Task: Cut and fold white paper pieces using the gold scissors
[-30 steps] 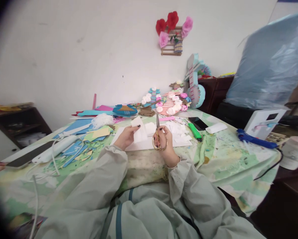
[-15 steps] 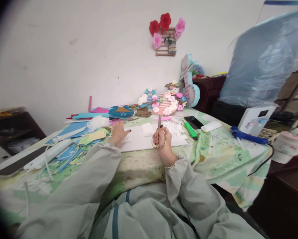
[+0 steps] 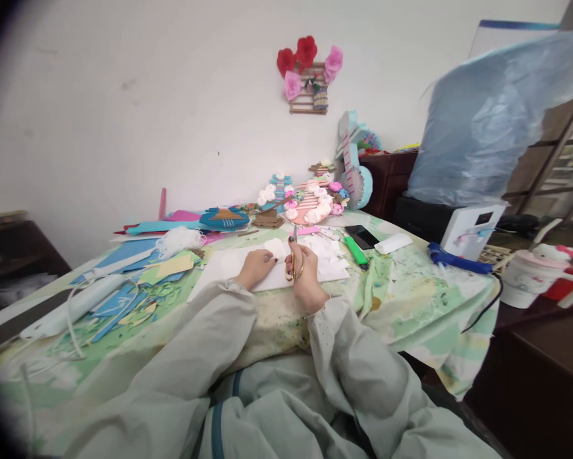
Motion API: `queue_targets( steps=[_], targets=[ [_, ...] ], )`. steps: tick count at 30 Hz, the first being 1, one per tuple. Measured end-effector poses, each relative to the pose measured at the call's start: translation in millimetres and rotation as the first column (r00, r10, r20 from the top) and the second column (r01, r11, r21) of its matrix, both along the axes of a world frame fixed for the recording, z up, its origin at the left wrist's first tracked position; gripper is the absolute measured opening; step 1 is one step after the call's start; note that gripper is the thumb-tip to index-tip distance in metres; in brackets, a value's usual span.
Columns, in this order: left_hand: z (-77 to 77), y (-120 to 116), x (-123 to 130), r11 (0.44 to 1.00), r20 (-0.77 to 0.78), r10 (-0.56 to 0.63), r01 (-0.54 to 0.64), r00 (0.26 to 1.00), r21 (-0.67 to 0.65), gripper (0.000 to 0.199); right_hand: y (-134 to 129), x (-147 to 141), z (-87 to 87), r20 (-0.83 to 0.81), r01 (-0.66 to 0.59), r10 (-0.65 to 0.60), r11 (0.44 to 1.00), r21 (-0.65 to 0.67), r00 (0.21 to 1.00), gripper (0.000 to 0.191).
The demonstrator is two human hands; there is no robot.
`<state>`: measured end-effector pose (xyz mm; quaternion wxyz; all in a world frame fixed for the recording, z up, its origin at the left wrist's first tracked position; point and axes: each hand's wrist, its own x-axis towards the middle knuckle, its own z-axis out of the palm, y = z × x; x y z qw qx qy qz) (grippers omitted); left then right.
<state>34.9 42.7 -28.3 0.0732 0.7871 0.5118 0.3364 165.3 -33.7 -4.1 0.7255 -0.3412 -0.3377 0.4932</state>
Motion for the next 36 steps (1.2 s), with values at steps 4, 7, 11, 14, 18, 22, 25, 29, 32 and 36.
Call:
queue_targets(
  steps=[4, 7, 11, 14, 18, 22, 25, 29, 32, 36],
  targets=[
    [0.8, 2, -4, 1.000, 0.118, -0.006, 0.006, 0.993, -0.003, 0.019, 14, 19, 13.5, 0.221, -0.006, 0.022, 0.997, -0.072, 0.975, 0.020],
    [1.6, 2, -6, 0.999, 0.143, -0.002, -0.004, 0.990, 0.039, 0.021, 30, 30, 15.6, 0.431, 0.066, -0.011, 0.991, -0.113, 0.902, 0.022],
    [1.6, -2, -9, 0.992, 0.152, -0.034, 0.014, 0.988, 0.128, 0.025, 48, 33, 1.9, 0.554, 0.141, -0.053, 0.983, -0.117, 0.831, 0.024],
    [2.4, -7, -10, 0.985, 0.215, -0.112, 0.079, 0.970, 0.155, 0.022, 53, 31, -5.9, 0.476, 0.077, -0.006, 0.989, -0.128, 0.879, 0.029],
    [5.6, -14, -8, 0.964, 0.272, -0.244, 0.203, 0.931, 0.171, 0.015, 53, 28, -4.6, 0.413, 0.031, 0.051, 0.982, -0.188, 0.909, 0.028],
    [8.7, -20, -5, 0.931, 0.259, -0.356, 0.317, 0.898, 0.179, 0.007, 55, 28, -3.2, 0.410, 0.054, 0.043, 0.973, -0.223, 0.911, 0.021],
    [10.3, -21, -4, 0.954, 0.414, -0.297, 0.285, 0.861, 0.090, 0.015, 54, 29, -3.0, 0.438, 0.070, 0.004, 0.986, -0.152, 0.899, 0.024],
    [14.6, -21, -3, 0.953, 0.802, 0.037, 0.221, 0.596, -0.208, 0.029, 47, 26, -0.4, 0.422, -0.108, 0.071, 0.992, 0.065, 0.904, 0.031],
    [19.0, -27, -3, 0.762, 0.943, 0.122, 0.579, 0.309, -0.288, 0.027, 40, 22, 1.9, 0.429, -0.251, 0.167, 0.957, 0.147, 0.888, 0.038],
    [21.7, -37, -3, 0.647, 0.965, 0.149, 0.716, 0.217, -0.261, 0.021, 37, 19, 2.4, 0.462, -0.266, 0.169, 0.952, 0.153, 0.871, 0.040]
  ],
)
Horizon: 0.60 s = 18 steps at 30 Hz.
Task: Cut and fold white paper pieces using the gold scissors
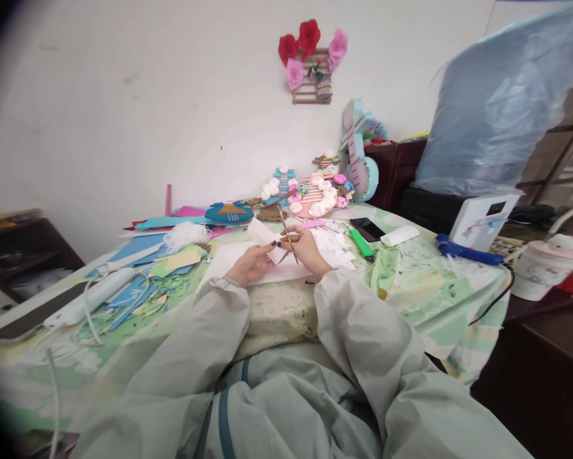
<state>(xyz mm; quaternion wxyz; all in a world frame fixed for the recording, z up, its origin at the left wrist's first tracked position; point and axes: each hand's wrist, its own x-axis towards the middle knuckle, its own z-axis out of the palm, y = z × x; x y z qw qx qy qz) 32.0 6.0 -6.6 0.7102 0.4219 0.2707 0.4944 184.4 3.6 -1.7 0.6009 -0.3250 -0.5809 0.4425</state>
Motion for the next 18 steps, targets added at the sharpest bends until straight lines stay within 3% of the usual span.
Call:
queue_targets(
  steps=[4, 9, 15, 18],
  targets=[
    [-0.9, 0, 0, 0.982, 0.014, 0.186, -0.186, 0.982, -0.044, 0.028, 1, -1, -1.5, 0.019, 0.029, -0.029, 0.999, -0.018, 0.999, 0.041],
    [1.8, 8, -3, 0.954, 0.168, 0.298, -0.286, 0.940, -0.092, 0.026, 0, -2, -3.2, -0.018, -0.042, 0.041, 0.998, -0.045, 0.999, 0.040],
    [8.2, 15, -18, 0.922, 0.377, 0.383, -0.326, 0.843, -0.208, 0.016, -4, 3, -4.5, -0.069, -0.335, 0.328, 0.934, -0.126, 0.942, 0.038],
    [10.1, 14, -21, 0.914, 0.410, 0.400, -0.325, 0.819, -0.243, 0.017, -6, 8, -3.2, -0.059, -0.506, 0.506, 0.834, -0.221, 0.861, 0.049]
  ],
)
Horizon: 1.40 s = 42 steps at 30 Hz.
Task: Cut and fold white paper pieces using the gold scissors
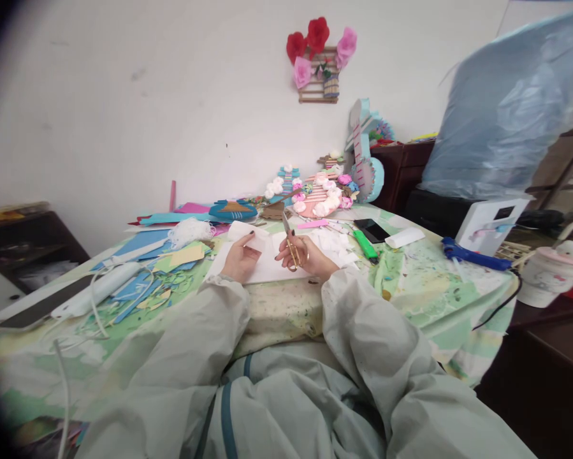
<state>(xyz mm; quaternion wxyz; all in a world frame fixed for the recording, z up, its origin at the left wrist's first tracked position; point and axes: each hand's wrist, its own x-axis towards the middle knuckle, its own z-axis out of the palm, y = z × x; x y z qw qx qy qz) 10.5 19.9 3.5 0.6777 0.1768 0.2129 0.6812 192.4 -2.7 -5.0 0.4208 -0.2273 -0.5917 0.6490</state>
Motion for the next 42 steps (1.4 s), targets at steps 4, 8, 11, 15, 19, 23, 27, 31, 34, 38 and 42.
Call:
queue_targets(
  steps=[4, 8, 11, 15, 19, 23, 27, 31, 34, 38, 42],
  targets=[
    [2.2, -2.4, 0.7, 0.999, 0.017, 0.026, -0.025, 1.000, -0.027, 0.015, -2.4, 4.8, 2.5, 0.110, -0.277, 0.286, 0.956, -0.094, 0.952, 0.072],
    [3.5, -2.6, 2.5, 0.996, 0.000, 0.064, -0.064, 0.998, -0.056, 0.012, -2.6, 5.9, 2.8, 0.099, -0.301, 0.306, 0.952, -0.060, 0.947, 0.081],
    [3.2, -2.0, 2.6, 0.997, -0.019, 0.047, -0.048, 0.999, -0.059, 0.011, -2.6, 5.4, 2.8, 0.113, -0.302, 0.309, 0.951, -0.070, 0.944, 0.085],
    [2.5, -1.8, 2.1, 0.996, -0.023, 0.053, -0.054, 0.998, -0.068, 0.011, -3.9, 4.5, 4.0, 0.130, -0.316, 0.324, 0.946, -0.077, 0.937, 0.088],
    [3.4, -3.2, 2.3, 0.996, -0.022, 0.052, -0.054, 0.998, -0.076, 0.011, -6.3, 3.8, 5.2, 0.136, -0.306, 0.315, 0.948, -0.082, 0.939, 0.088],
    [5.1, -5.5, 2.7, 0.995, -0.017, 0.056, -0.057, 0.998, -0.086, 0.012, -7.0, 3.2, 4.8, 0.154, -0.283, 0.290, 0.957, -0.066, 0.945, 0.088],
    [5.0, -5.5, 2.6, 0.996, -0.023, 0.040, -0.042, 0.999, -0.077, 0.013, -5.2, 2.9, 3.2, 0.160, -0.274, 0.279, 0.960, -0.055, 0.947, 0.088],
    [3.5, -3.8, 2.6, 0.998, -0.023, 0.028, -0.029, 0.999, -0.054, 0.013, -4.1, 3.0, 2.6, 0.145, -0.271, 0.276, 0.961, -0.052, 0.950, 0.086],
    [3.3, -3.6, 2.8, 0.998, -0.024, 0.034, -0.035, 0.999, -0.043, 0.013, -4.6, 3.2, 2.7, 0.135, -0.273, 0.278, 0.960, -0.053, 0.951, 0.084],
    [4.4, -4.7, 2.8, 0.997, -0.022, 0.043, -0.045, 0.999, -0.065, 0.012, -6.9, 3.2, 3.7, 0.144, -0.287, 0.290, 0.957, -0.043, 0.946, 0.086],
    [5.2, -5.1, 2.2, 0.996, -0.025, 0.038, -0.040, 0.999, -0.081, 0.013, -9.4, 2.2, 5.0, 0.191, -0.319, 0.327, 0.945, -0.071, 0.926, 0.088]
  ],
)
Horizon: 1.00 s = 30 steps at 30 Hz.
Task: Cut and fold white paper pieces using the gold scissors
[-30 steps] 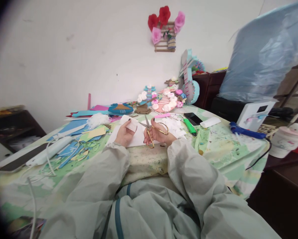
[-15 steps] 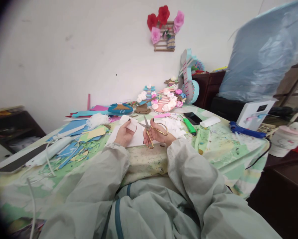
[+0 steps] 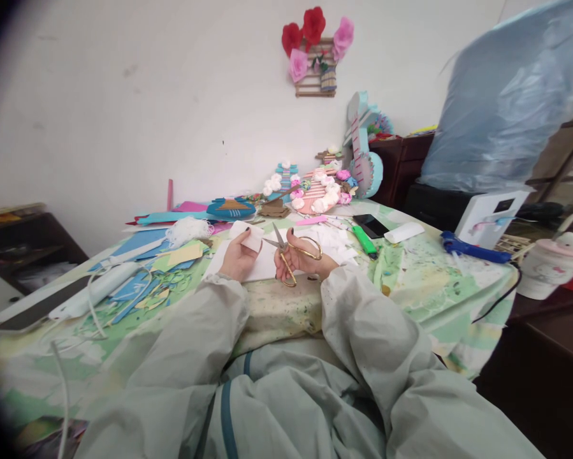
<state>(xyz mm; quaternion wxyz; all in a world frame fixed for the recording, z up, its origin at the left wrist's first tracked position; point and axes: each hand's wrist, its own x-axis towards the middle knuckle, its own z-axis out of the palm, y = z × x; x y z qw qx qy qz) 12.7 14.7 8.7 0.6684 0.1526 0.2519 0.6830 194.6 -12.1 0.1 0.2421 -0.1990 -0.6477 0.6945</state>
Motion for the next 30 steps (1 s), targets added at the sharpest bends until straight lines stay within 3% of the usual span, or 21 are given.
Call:
queue_targets(
  steps=[6, 17, 25, 30],
  targets=[
    [-0.5, -0.1, -0.7, 1.000, 0.003, -0.010, 0.010, 1.000, -0.006, 0.014, 0.4, -0.5, -1.7, 0.018, -0.043, 0.043, 0.999, 0.002, 0.999, 0.088],
    [-0.5, -1.2, 0.4, 0.999, -0.005, -0.040, 0.040, 0.999, 0.004, 0.014, 1.3, -1.8, -1.4, 0.021, 0.007, -0.007, 1.000, -0.007, 1.000, 0.086],
    [1.3, -9.0, 2.4, 0.987, -0.049, -0.149, 0.151, 0.988, 0.057, 0.014, -1.6, -4.2, 2.9, -0.010, 0.040, -0.040, 0.999, 0.024, 0.999, 0.083],
    [-2.6, -8.1, 2.1, 0.956, -0.089, -0.224, 0.237, 0.970, 0.174, 0.017, 0.7, -5.2, 1.6, -0.041, 0.051, -0.051, 0.998, 0.022, 0.998, 0.081]
  ],
)
